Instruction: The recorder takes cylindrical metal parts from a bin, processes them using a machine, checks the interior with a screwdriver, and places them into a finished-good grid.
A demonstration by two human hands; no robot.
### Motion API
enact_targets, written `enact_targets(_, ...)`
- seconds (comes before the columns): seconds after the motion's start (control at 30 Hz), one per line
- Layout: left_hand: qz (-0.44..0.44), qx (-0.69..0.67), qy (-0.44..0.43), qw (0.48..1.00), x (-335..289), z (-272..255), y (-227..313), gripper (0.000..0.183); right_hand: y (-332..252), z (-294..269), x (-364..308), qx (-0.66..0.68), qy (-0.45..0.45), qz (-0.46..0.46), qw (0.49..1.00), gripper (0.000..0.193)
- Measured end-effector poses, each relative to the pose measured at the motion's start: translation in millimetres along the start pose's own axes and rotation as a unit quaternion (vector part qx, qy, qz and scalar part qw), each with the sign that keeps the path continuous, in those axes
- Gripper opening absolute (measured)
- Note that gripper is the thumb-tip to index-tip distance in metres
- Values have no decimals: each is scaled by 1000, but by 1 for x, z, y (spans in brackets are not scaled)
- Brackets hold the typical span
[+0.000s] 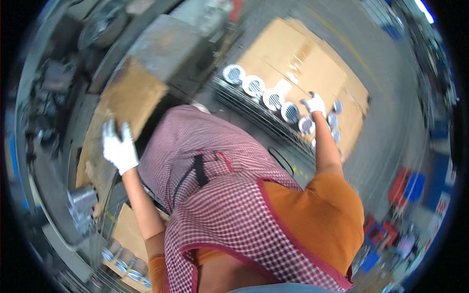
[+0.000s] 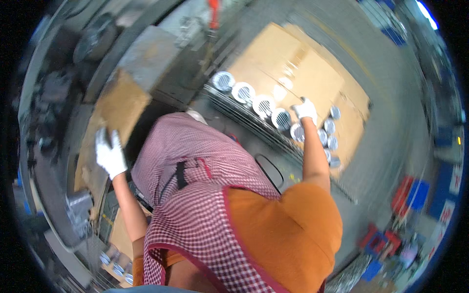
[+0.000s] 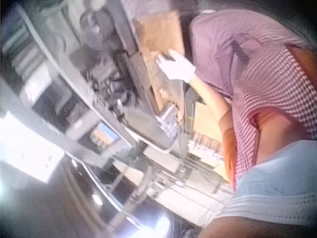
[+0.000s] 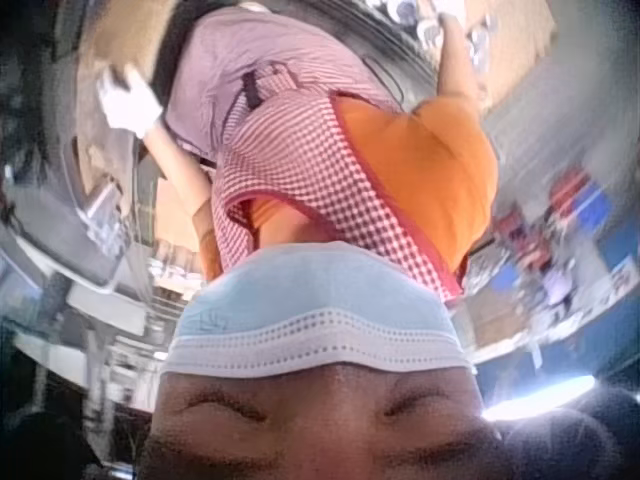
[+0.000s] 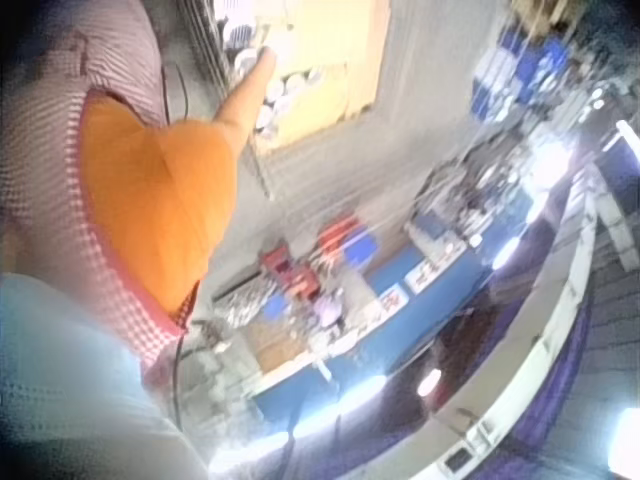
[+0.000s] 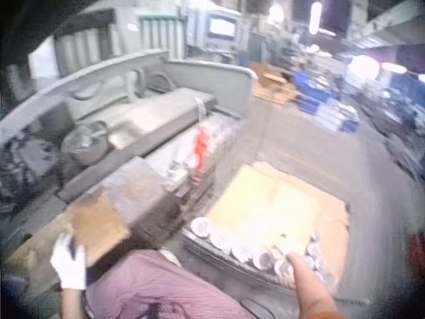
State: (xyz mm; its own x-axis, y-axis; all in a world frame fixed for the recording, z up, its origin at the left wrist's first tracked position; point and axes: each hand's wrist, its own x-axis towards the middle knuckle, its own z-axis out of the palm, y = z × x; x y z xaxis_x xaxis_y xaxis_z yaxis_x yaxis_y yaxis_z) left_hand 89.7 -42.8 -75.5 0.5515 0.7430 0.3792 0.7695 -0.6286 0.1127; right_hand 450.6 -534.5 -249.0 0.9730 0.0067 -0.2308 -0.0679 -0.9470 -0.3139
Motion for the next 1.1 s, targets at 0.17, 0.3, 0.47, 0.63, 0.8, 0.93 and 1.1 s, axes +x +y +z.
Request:
enact_targets(0.17, -15, 10, -4, 1000, 1, -13, 3, 48, -194, -79, -1, 183, 178, -252, 933, 44)
enact_targets(0.3, -20, -22, -1, 1000, -3, -18, -2, 51, -330, -114, -32, 303, 245, -519, 761, 38)
enact_targets(0.47, -48, -89, 20, 995, -11, -23, -7, 53, -426, -95, -38, 188, 133, -533, 814, 36)
enact_targets(0.63, -135, -165, 93, 973, -19, -63, -50, 49, -432, -73, -17, 106, 201, -402, 887, 50)
enact_targets(0.8, -252, 144, 240, 926, -37, -138, -162, 44, -428, -72, -9, 101, 241, -414, 872, 53)
enact_targets(0.93, -293, 132, 61, 945, -53, -161, -210, 43, -432, -74, -8, 117, 226, -387, 886, 61)
enact_targets(1.1, -344, 79, 98, 930, -36, -142, -192, 42, -438, -72, 3, 111, 224, -374, 893, 61)
